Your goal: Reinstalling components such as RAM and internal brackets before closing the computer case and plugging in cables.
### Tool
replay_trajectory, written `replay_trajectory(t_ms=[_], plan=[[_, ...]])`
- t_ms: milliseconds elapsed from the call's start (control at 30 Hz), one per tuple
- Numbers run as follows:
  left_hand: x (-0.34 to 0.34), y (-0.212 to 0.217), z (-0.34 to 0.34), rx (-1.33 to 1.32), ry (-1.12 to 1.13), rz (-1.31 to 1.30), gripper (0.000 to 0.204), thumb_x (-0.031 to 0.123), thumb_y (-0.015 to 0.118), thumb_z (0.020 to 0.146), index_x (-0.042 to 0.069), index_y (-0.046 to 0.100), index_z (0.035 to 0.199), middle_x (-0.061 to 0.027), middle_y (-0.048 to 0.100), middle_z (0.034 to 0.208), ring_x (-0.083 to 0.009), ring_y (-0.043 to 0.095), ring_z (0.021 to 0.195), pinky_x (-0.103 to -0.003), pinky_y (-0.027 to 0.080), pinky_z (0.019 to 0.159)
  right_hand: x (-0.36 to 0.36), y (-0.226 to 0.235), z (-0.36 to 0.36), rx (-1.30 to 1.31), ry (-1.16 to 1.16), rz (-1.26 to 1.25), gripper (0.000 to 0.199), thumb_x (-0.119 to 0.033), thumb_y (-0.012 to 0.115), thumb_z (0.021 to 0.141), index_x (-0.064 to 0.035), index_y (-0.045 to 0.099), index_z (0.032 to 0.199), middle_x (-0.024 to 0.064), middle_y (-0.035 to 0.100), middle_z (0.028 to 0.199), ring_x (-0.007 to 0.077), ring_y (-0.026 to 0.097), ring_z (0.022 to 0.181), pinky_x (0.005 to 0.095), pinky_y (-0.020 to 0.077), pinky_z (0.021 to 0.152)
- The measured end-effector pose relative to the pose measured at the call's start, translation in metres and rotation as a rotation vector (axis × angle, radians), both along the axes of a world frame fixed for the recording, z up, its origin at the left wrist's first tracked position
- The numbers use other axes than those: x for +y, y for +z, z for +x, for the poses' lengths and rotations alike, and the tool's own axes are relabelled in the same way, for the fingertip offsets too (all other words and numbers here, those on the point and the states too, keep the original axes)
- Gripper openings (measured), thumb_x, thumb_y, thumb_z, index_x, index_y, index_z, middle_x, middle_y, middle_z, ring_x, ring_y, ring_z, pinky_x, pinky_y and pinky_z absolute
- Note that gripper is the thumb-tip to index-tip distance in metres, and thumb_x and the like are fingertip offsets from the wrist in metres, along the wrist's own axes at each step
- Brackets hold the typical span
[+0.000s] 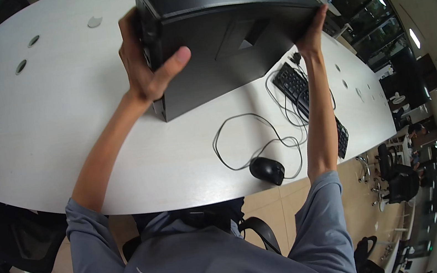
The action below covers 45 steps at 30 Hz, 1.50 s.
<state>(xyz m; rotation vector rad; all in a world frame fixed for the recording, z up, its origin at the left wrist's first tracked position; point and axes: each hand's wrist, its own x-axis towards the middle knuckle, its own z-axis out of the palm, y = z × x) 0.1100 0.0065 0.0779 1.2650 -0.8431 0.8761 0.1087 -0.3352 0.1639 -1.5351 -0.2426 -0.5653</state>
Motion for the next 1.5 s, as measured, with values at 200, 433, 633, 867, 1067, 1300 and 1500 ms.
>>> replay_trajectory(t_ms=[200,433,633,867,1067,1300,1500], plan=[[-0.004,0.004,-0.012,0.081,0.149,0.017,0.094,0.042,0.081,0.068,-0.005,0.032,0.132,-0.0180,0.065,0.102,-0.0290,0.070,0.084,-0.038,0.058,0.075,0.012,-0.007,0.044,0.065,0.102,0.112,0.088,-0.076,0.032,0.093,-0.0080,0.038,0.149,0.0110,0.048,0.143,0.0264,0.047,0.130,0.0442,0.0344,0.113],[-0.014,0.021,-0.005,0.103,0.252,0.130,0.089,0.054,0.079,0.066,-0.004,0.037,0.120,-0.0133,0.067,0.091,-0.0246,0.071,0.068,-0.033,0.059,0.058,0.000,-0.034,0.057,-0.064,0.130,0.084,0.090,-0.078,0.035,0.090,-0.0099,0.041,0.147,0.0096,0.048,0.145,0.0263,0.045,0.132,0.0444,0.0335,0.113],[-0.011,0.026,-0.001,0.040,0.235,0.211,0.083,0.053,0.081,0.065,-0.001,0.037,0.110,-0.0142,0.067,0.086,-0.0266,0.071,0.062,-0.032,0.058,0.050,-0.017,-0.037,0.076,-0.082,-0.069,0.319,0.081,-0.070,0.044,0.094,-0.0049,0.045,0.142,0.0125,0.052,0.139,0.0283,0.048,0.130,0.0434,0.0331,0.113],[-0.045,0.031,-0.049,0.015,0.396,0.317,0.107,0.052,0.090,0.057,-0.010,0.028,0.119,-0.0251,0.063,0.097,-0.0321,0.072,0.073,-0.034,0.060,0.059,-0.031,-0.030,0.093,0.078,0.063,0.267,0.087,-0.077,0.048,0.086,-0.0062,0.052,0.136,0.0083,0.058,0.132,0.0263,0.052,0.123,0.0403,0.0384,0.106],[-0.048,0.036,-0.070,0.099,0.432,0.364,0.110,0.059,0.092,0.054,-0.004,0.031,0.120,-0.0229,0.065,0.096,-0.0332,0.072,0.077,-0.037,0.061,0.064,-0.053,-0.037,0.084,-0.005,0.048,0.122,0.069,-0.072,0.039,0.094,-0.0091,0.066,0.085,-0.0038,0.057,0.072,0.0112,0.054,0.075,0.0322,0.0443,0.076],[-0.014,0.000,-0.067,0.046,0.119,0.341,0.074,0.058,0.069,0.086,0.001,0.045,0.125,-0.0123,0.064,0.102,-0.0241,0.066,0.100,-0.031,0.056,0.085,-0.056,-0.039,-0.045,-0.070,-0.136,-0.389,0.054,-0.052,0.045,0.102,-0.0039,0.058,0.123,0.0064,0.069,0.097,0.0192,0.064,0.102,0.0360,0.0450,0.095],[0.038,-0.100,-0.009,0.815,-0.056,0.312,0.038,0.039,0.053,0.102,0.003,0.055,0.113,-0.0068,0.060,0.088,-0.0104,0.056,0.076,-0.025,0.046,0.058,-0.001,-0.099,-0.242,0.084,-0.304,-0.812,0.025,-0.019,0.073,0.088,-0.0055,0.066,0.109,0.0081,0.071,0.102,0.0217,0.065,0.102,0.0401,0.0454,0.095]])
